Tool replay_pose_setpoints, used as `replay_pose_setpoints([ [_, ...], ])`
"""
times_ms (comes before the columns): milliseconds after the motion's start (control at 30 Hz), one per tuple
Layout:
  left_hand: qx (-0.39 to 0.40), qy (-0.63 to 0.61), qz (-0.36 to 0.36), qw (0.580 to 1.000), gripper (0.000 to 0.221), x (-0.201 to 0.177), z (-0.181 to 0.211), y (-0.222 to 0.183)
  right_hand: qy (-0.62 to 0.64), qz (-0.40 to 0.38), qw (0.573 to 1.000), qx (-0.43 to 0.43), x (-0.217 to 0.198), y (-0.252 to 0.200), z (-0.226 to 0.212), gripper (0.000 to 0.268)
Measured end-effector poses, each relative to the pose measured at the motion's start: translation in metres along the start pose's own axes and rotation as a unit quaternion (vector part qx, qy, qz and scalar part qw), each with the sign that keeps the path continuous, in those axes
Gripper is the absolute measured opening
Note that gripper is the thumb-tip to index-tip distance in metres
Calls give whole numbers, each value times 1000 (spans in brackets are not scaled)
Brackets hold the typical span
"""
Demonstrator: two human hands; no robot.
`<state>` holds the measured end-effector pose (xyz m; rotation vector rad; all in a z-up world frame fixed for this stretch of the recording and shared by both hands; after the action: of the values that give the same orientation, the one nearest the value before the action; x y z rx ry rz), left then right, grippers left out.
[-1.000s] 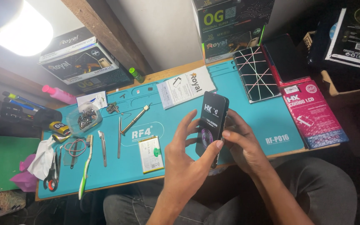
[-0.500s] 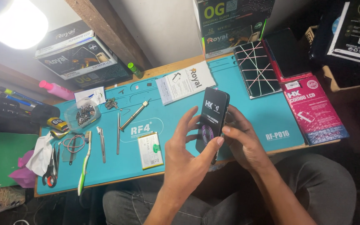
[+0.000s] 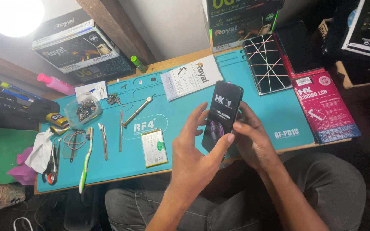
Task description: Installing a replacement screen onto a mobile phone chassis and securing it with multiple rubber bands to ensure proper adhesion.
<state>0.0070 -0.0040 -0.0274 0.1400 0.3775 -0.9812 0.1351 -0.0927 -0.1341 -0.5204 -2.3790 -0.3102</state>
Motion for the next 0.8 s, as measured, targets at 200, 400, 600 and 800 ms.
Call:
replay_pose_setpoints([
  [200, -75, -95, 90, 989, 53, -11, 1, -8, 193, 8, 981, -19, 16, 4, -23, 79],
  [400, -208, -487, 54, 846, 28, 41, -44, -22, 235, -8, 971, -48, 1, 11, -20, 69],
  [600, -217, -519, 7, 827, 35, 59, -24, -19, 279, -62, 957, -47, -1, 10, -15, 66],
  [800, -211, -502, 27, 839, 41, 59, -22, -16, 288, -69, 954, -36, 4, 10, -16, 69],
])
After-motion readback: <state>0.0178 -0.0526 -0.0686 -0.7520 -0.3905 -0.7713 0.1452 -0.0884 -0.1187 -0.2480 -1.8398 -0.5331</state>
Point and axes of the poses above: each hand's wrist, its own y-axis towards the middle knuckle, its own x-axis out of the palm, z = x × y, the point moved 4 cm from there along y, towards the middle knuckle, and after that the axes turned 13 degrees about -z, right-handed, at the moved point
